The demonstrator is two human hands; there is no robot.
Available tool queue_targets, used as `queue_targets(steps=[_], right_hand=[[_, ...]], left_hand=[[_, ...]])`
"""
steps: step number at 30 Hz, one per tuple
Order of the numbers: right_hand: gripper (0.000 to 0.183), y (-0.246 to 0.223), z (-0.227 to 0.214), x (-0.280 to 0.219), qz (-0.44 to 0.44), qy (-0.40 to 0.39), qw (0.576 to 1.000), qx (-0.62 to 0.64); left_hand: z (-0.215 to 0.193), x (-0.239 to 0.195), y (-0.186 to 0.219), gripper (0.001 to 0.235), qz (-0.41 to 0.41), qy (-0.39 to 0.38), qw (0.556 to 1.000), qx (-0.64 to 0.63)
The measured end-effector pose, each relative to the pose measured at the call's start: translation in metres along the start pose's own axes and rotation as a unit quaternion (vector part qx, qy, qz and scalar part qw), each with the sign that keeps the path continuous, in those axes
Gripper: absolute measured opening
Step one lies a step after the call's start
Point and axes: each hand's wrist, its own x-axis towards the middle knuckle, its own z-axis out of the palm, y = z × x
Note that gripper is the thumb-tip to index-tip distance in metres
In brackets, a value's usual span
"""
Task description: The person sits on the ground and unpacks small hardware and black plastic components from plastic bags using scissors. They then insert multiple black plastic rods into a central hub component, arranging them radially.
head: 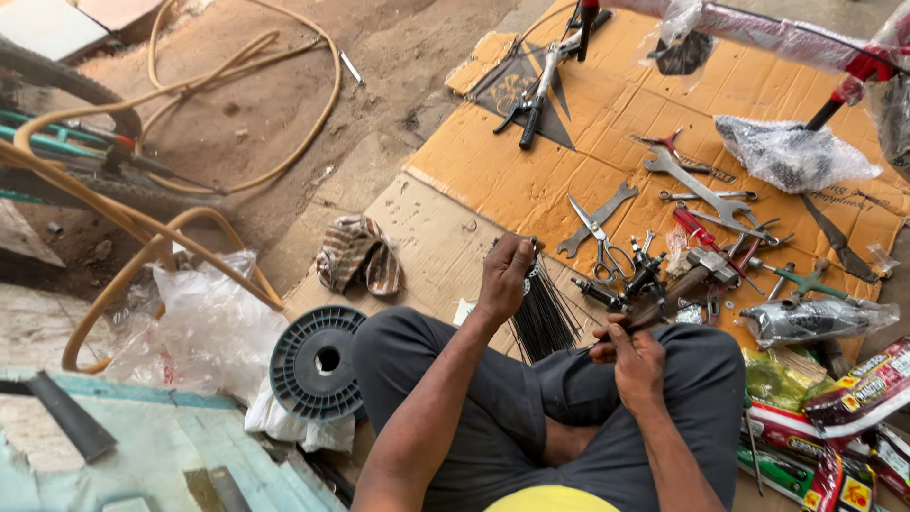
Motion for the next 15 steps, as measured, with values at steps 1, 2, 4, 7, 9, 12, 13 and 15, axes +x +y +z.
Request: queue_targets(steps=[1, 2, 4, 7, 9, 12, 13, 15], right_hand=[[0.032, -0.011, 0.002, 0.0, 0.003, 0.014, 1.0, 0.008], [0.031, -0.024, 0.008, 0.003, -0.03, 0.002, 1.0, -0.001], [0.034, -0.057, 0.021, 0.007, -0.09, -0.018, 0.996, -0.023], [0.037, -0.12, 0.048, 0.012, -0.174, -0.017, 0.984, -0.028], [0.033, -0.158, 0.069, 0.014, -0.25, -0.022, 0.968, 0.005], [0.029, -0.2, 0.097, 0.014, -0.326, -0.002, 0.945, -0.005], [0.028, -0.208, 0.106, 0.012, -0.338, 0.001, 0.941, -0.018], [0.025, -0.219, 0.122, 0.016, -0.359, -0.019, 0.932, -0.05]], left_hand=[[-0.001, 0.013, 0.011, 0.039, 0.012, -0.008, 0.999, 0.04], [-0.005, 0.03, 0.023, 0.038, 0.023, -0.016, 0.996, 0.08], [-0.008, 0.057, 0.049, 0.04, 0.022, -0.031, 0.997, 0.073], [-0.013, 0.084, 0.085, 0.031, 0.02, -0.059, 0.996, -0.057], [-0.019, 0.089, 0.097, 0.02, 0.045, -0.087, 0.985, -0.141], [-0.03, 0.091, 0.093, 0.018, 0.136, -0.063, 0.982, -0.116], [-0.033, 0.089, 0.089, 0.017, 0.108, -0.063, 0.985, -0.116], [-0.04, 0.088, 0.079, 0.016, 0.055, -0.059, 0.99, -0.112]])
